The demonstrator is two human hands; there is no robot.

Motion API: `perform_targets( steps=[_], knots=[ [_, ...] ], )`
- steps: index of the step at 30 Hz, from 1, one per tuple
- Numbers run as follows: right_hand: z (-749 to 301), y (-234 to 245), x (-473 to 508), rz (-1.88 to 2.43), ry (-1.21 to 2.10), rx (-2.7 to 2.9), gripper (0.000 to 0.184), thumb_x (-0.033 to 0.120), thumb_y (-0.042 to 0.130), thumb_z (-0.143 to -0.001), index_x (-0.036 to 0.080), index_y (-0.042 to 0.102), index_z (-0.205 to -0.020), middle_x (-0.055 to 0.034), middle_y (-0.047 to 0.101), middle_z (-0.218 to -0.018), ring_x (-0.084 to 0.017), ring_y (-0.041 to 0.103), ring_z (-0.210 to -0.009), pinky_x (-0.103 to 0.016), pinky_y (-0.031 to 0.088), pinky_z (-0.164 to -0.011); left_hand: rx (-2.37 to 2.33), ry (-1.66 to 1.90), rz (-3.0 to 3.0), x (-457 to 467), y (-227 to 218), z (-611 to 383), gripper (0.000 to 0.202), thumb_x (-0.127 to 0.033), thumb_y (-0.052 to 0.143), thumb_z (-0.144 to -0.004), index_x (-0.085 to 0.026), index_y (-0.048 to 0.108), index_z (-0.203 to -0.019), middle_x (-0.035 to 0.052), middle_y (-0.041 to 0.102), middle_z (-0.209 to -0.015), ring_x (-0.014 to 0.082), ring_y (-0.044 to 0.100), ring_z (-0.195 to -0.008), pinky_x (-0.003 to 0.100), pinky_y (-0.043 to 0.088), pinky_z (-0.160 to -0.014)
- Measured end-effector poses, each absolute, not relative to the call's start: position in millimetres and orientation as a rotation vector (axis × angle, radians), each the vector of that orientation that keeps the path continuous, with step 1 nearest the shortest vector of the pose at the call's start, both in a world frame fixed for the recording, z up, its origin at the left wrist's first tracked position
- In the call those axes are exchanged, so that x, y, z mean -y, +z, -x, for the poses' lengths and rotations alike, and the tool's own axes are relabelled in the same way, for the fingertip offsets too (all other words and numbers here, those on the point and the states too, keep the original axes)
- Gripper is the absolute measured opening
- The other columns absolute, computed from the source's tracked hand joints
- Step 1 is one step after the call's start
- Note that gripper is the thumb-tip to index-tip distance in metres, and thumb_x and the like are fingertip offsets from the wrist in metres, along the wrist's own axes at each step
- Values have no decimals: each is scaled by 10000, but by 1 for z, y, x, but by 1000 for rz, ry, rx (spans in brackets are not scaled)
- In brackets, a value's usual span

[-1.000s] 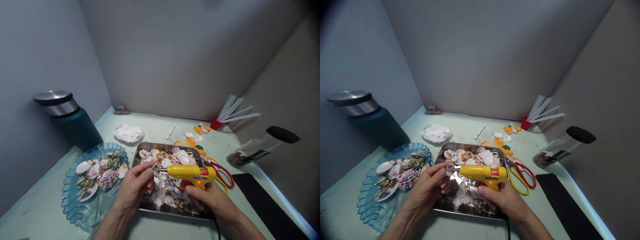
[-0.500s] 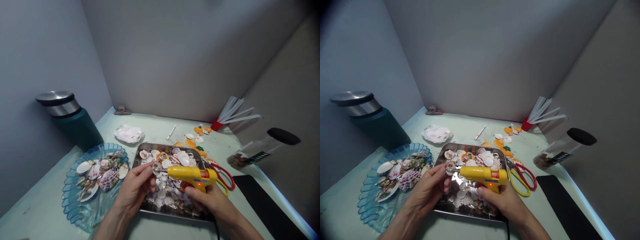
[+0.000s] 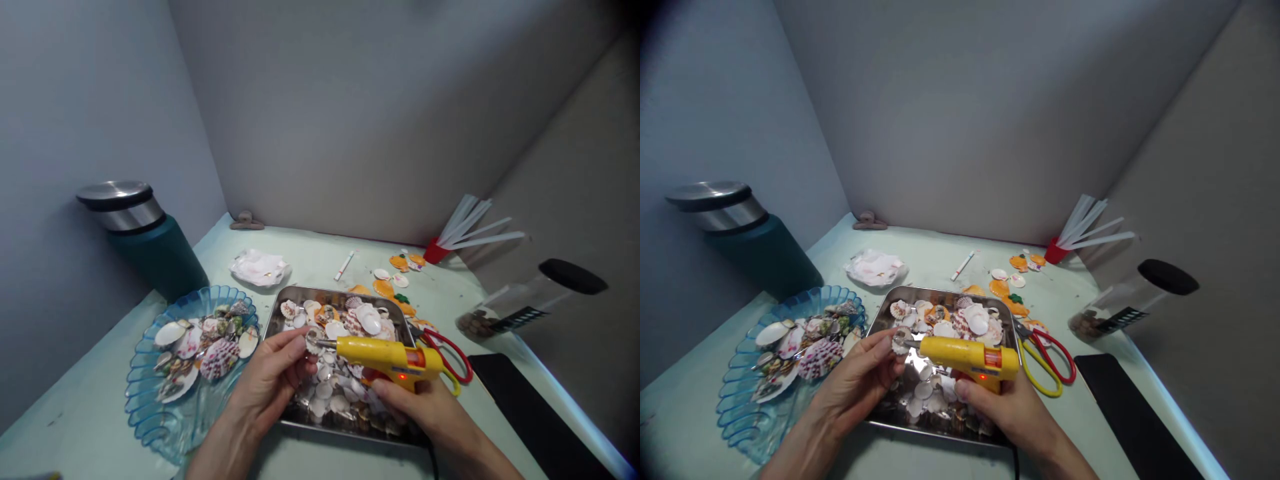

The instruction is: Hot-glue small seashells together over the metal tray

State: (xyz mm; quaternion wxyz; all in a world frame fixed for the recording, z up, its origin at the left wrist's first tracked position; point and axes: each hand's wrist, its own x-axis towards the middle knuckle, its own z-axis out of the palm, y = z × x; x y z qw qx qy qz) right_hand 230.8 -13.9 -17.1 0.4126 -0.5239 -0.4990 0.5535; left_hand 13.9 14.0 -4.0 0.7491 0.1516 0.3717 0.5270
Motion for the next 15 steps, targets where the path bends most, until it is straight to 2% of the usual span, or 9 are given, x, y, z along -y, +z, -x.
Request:
perform_targets(
  steps=[9,15],
  knots=[
    [-230,-16,14,1280,1395,1239,247,435,784,-691,197,723,-670,31,491,-451,-165,549,-556,-260,502,-492,-772,1144,-344,-14,-5,-13,290,-153,871,-557,-83,741,-807,45,717,-672,94,640,-523,160,555,-511],
    [-229,-16,15,1289,1389,1224,250,437,791,-678,200,720,-641,3,565,-495,-206,606,-652,-279,537,-537,-787,1128,-324,-13,-5,-12,263,-69,833,-576,-79,743,-824,54,720,-682,104,648,-532,176,562,-534]
  ],
)
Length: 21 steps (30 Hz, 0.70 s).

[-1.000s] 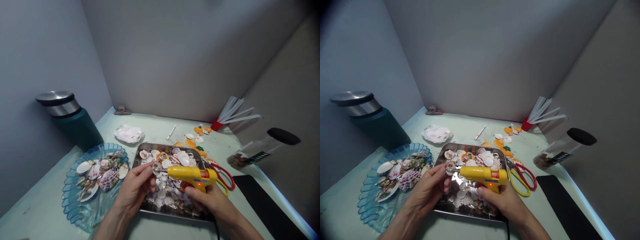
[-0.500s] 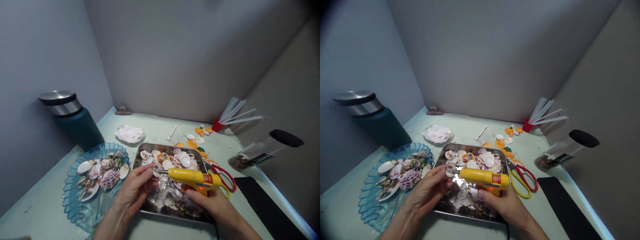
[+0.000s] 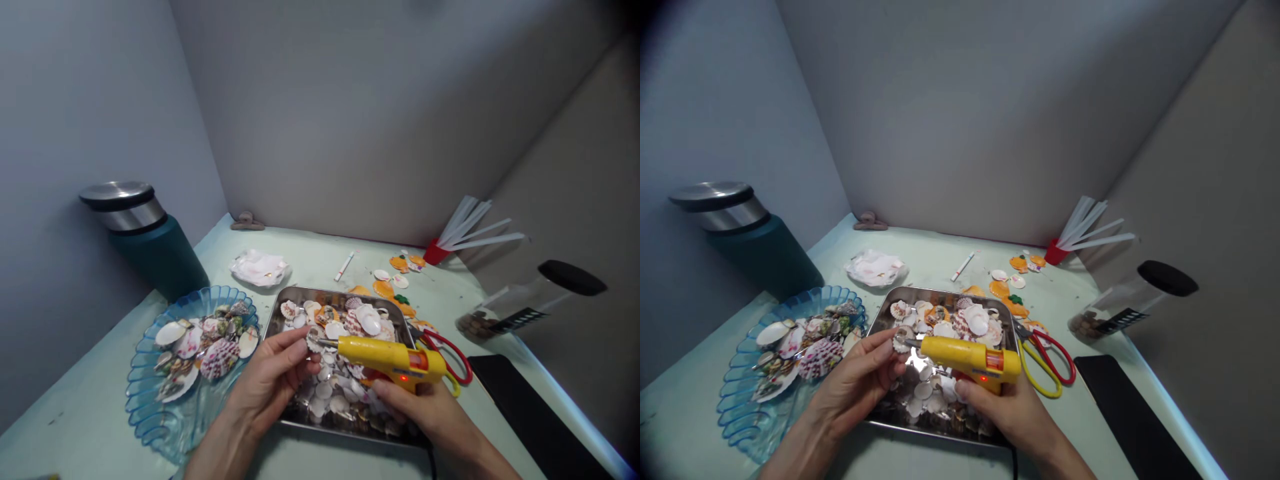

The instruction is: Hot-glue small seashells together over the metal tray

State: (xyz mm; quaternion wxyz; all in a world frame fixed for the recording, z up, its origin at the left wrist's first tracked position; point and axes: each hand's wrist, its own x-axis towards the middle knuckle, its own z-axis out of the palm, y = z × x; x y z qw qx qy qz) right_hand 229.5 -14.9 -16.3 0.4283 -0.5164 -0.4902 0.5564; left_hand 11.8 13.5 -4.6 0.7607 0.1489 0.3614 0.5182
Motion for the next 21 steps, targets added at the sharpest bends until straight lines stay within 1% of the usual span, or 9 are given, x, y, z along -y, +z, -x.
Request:
perform_targets(
  steps=[3,6,9,12,15,21],
  knots=[
    [-229,-16,15,1283,1387,1211,236,421,800,-671,198,728,-649,-18,635,-568,-222,632,-701,-287,554,-560,-778,1121,-329,-14,-5,-12,258,-76,825,-591,-79,744,-836,54,718,-689,106,652,-548,180,566,-553],
    [-226,-15,15,1259,1384,1177,214,394,813,-657,205,758,-741,-42,720,-727,-233,657,-776,-308,577,-638,-769,1113,-337,-15,-5,-12,267,-78,824,-594,-74,743,-848,61,724,-714,113,662,-571,188,572,-568],
    [-223,-12,15,1225,1381,1161,250,366,824,-647,228,776,-849,-45,753,-846,-234,674,-822,-330,582,-728,-779,1119,-337,-14,-5,-12,253,-61,817,-597,-81,748,-840,58,727,-721,117,671,-584,188,574,-577],
    [-221,-8,16,1227,1370,1184,314,384,829,-636,228,782,-904,-51,763,-869,-266,685,-851,-369,588,-749,-788,1120,-338,-14,-4,-12,224,-57,804,-611,-88,754,-828,54,725,-718,110,665,-576,181,568,-569],
    [-220,-6,16,1244,1363,1183,314,388,831,-630,215,787,-888,-58,774,-878,-278,697,-851,-399,585,-784,-779,1119,-350,-14,-5,-12,212,-66,794,-628,-97,756,-835,59,725,-738,104,653,-579,182,562,-566],
    [-222,-6,16,1207,1384,1164,251,337,835,-641,242,791,-869,-46,789,-893,-245,709,-851,-371,568,-829,-779,1125,-350,-16,-4,-13,237,-94,812,-615,-98,756,-846,55,711,-736,98,629,-581,180,537,-545]
  ],
)
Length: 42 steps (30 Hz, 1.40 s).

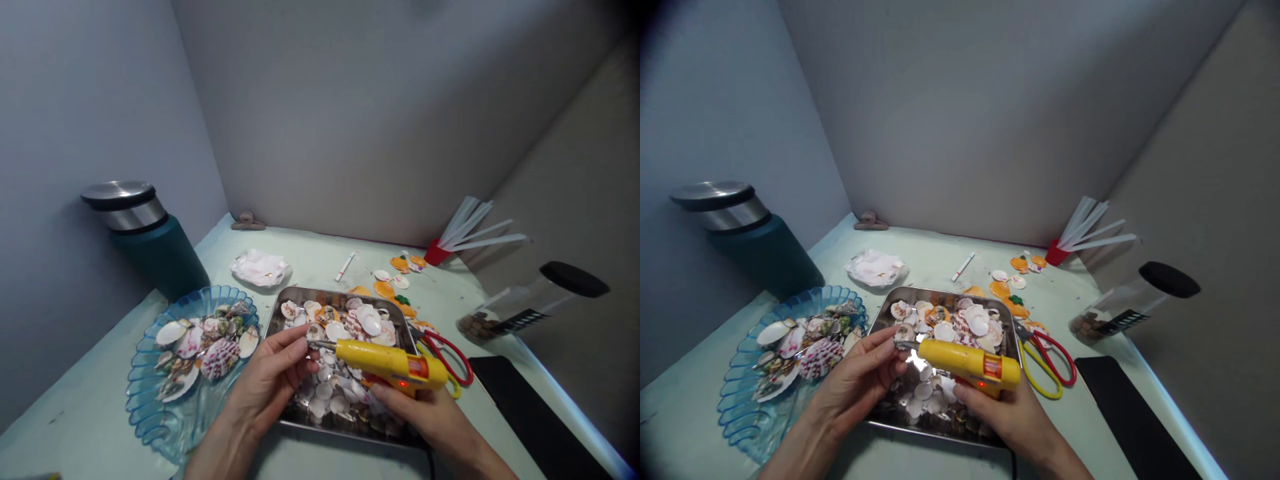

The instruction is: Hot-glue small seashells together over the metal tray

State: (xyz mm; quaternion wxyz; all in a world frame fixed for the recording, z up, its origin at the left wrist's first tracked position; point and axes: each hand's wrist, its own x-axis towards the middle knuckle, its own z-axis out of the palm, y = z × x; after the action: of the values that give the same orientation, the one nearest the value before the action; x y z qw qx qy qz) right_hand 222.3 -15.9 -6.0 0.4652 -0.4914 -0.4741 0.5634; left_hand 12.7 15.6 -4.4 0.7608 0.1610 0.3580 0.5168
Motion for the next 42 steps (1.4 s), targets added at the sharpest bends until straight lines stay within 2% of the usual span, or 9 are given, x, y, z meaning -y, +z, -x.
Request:
perform_targets(
  steps=[9,13,18,22,25,31,35,38,42],
  knots=[
    [-222,-10,17,1228,1361,1130,259,345,837,-632,237,789,-863,-36,776,-848,-253,695,-834,-369,571,-802,-710,1151,-356,-15,-4,-10,319,-162,856,-586,-112,750,-883,4,621,-593,66,540,-497,143,441,-441],
    [-226,-18,17,1264,1335,1096,232,362,827,-642,205,781,-806,-41,727,-718,-238,663,-745,-334,570,-660,-679,1151,-358,-15,-2,-10,394,-180,819,-655,-153,722,-1036,-22,574,-568,65,522,-514,149,451,-483],
    [-230,-26,15,1334,1242,1042,302,420,815,-649,167,753,-800,-7,649,-605,-122,515,-503,-241,445,-470,-657,1161,-380,-15,-7,-10,353,-211,772,-720,-156,692,-1059,-38,531,-571,69,504,-518,149,425,-457],
    [-230,-29,13,1331,1217,1053,333,466,787,-670,149,729,-757,51,492,-445,-81,381,-409,-212,327,-394,-656,1164,-395,-16,-9,-10,330,-225,754,-743,-149,667,-1052,-35,540,-606,61,494,-511,150,411,-450],
    [-229,-29,13,1355,1193,1050,316,451,791,-665,153,731,-748,59,450,-402,-95,386,-395,-227,334,-387,-673,1167,-420,-16,-9,-11,341,-254,761,-736,-148,640,-1037,-31,550,-601,63,494,-498,150,400,-442],
    [-234,-24,10,1394,1247,1110,295,457,775,-664,170,726,-706,27,502,-430,-121,435,-386,-253,379,-375,-742,1189,-632,-13,-6,-11,357,-327,758,-717,-178,567,-979,-44,559,-521,80,482,-430,174,404,-424],
    [-240,-24,6,1424,1273,1148,289,464,777,-649,186,727,-714,22,503,-434,-142,457,-397,-264,407,-370,-1051,1249,-846,-2,7,10,338,-327,758,-698,-180,582,-946,-50,557,-630,80,498,-464,179,388,-403],
    [-240,-26,5,1431,1259,1107,317,466,792,-626,187,723,-759,28,506,-430,-137,456,-395,-255,402,-360,-1451,1340,-1037,10,14,41,270,-336,707,-738,-176,616,-936,-8,624,-728,94,536,-541,190,420,-468],
    [-237,-27,6,1363,1272,1109,312,446,793,-647,185,710,-796,35,501,-442,-124,440,-397,-246,374,-365,-1968,1420,-1215,21,8,89,328,-411,657,-755,-200,672,-1006,45,697,-877,159,612,-672,250,489,-599]
  ],
)
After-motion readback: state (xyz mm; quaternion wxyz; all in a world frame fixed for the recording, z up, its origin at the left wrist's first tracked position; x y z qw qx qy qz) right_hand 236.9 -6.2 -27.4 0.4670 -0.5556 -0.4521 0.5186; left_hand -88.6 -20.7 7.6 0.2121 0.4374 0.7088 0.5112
